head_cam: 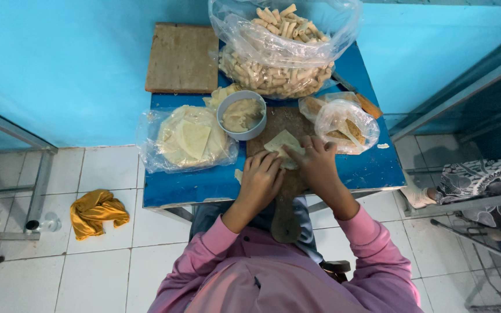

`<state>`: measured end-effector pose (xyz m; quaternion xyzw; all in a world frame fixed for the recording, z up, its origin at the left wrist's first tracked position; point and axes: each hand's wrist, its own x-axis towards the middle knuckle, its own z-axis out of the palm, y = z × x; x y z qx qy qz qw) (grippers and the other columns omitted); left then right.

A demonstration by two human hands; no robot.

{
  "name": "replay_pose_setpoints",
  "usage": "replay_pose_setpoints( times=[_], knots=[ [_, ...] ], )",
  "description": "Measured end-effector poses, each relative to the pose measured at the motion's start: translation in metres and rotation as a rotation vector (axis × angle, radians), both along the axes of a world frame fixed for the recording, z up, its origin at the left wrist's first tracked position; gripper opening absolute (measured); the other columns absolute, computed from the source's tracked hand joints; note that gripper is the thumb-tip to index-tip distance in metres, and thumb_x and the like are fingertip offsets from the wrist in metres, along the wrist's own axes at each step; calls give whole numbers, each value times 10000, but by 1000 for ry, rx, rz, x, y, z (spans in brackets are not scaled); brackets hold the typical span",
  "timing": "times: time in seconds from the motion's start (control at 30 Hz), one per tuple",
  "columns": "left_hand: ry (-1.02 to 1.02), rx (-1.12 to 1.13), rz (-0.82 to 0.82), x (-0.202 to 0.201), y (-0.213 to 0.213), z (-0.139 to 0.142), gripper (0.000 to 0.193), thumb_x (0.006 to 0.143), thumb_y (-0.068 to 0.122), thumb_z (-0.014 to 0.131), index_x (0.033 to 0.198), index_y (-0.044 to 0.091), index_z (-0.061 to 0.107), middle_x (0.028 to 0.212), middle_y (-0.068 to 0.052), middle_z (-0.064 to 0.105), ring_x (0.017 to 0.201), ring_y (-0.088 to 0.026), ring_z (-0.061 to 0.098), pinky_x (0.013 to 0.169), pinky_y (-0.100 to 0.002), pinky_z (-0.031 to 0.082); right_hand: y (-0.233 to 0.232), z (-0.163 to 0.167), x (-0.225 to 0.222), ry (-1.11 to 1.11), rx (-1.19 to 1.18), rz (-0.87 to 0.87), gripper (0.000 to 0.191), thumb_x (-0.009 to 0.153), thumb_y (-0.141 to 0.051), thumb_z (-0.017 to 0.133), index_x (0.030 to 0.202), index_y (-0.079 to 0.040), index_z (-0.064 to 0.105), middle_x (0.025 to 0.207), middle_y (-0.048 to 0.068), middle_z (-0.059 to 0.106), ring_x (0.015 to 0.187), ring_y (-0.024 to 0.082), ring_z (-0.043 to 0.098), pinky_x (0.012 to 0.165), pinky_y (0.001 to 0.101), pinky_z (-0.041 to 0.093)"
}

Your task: The person sits at a table folding small triangular pastry pieces by hand, pinching dough wrappers around filling and placing the folded pieces into a bowl, with a large bag of already folded pastries nearby. They repeatedly take wrappers, fill and fold them, and at the end handle the stack of folded pastries.

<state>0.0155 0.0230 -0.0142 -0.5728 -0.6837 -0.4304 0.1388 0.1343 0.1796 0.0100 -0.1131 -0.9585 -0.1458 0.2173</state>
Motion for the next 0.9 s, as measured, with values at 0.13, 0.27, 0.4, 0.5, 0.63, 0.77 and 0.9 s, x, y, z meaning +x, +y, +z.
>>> replay_pose_setpoints(
  times=[0.13,0.27,0.4,0.5,0.63,0.77,0.9],
  knots=[
    [-3,-8,2,-1,1,0,293,879,134,721,1143,9,700,1238,-123,662,1223,-315,580,1004,-456,446,4,-4,-3,-47,45,-68,506,851,-283,675,1357,-303,676,1159,80,590,1107,268,527,785,493,378],
    [-5,8,9,0,0,0,278,880,129,716,1130,9,703,1243,-128,668,1220,-317,584,1004,-455,447,12,-1,-7,54,89,-93,569,816,-320,689,1381,-265,649,1169,111,582,1121,300,525,831,495,394],
    [5,-1,9,0,0,2,285,885,128,712,1142,5,701,1248,-130,666,1224,-317,582,1012,-455,445,18,1,-14,25,-92,-33,637,821,-252,714,1452,-264,632,1125,112,562,1096,330,515,858,492,398],
    [-6,5,5,0,-1,0,285,888,123,709,1147,6,701,1251,-129,666,1227,-319,585,1017,-456,444,17,1,-16,-18,-101,-63,599,868,-168,699,1450,-303,652,1122,106,561,1097,309,527,836,480,390],
    [-74,40,-14,0,-1,-6,294,853,77,707,1133,-11,689,1237,-144,658,1220,-336,583,1022,-460,452,16,3,-11,41,-54,-90,500,793,-214,691,1291,-267,689,1127,122,572,1091,328,532,837,511,389],
    [-121,72,7,-5,4,-11,279,814,21,704,1091,-1,675,1180,-143,655,1176,-345,596,992,-454,472,16,3,-14,59,-31,-86,542,848,-113,665,1352,-305,713,1120,87,575,1087,294,535,844,493,386],
    [-88,43,54,-5,7,-11,230,835,15,717,1062,32,684,1103,-136,654,1030,-348,586,870,-445,480,15,1,-16,63,-27,-111,572,780,-101,664,1315,-294,732,1125,114,586,1077,320,535,851,493,398]
  ],
)
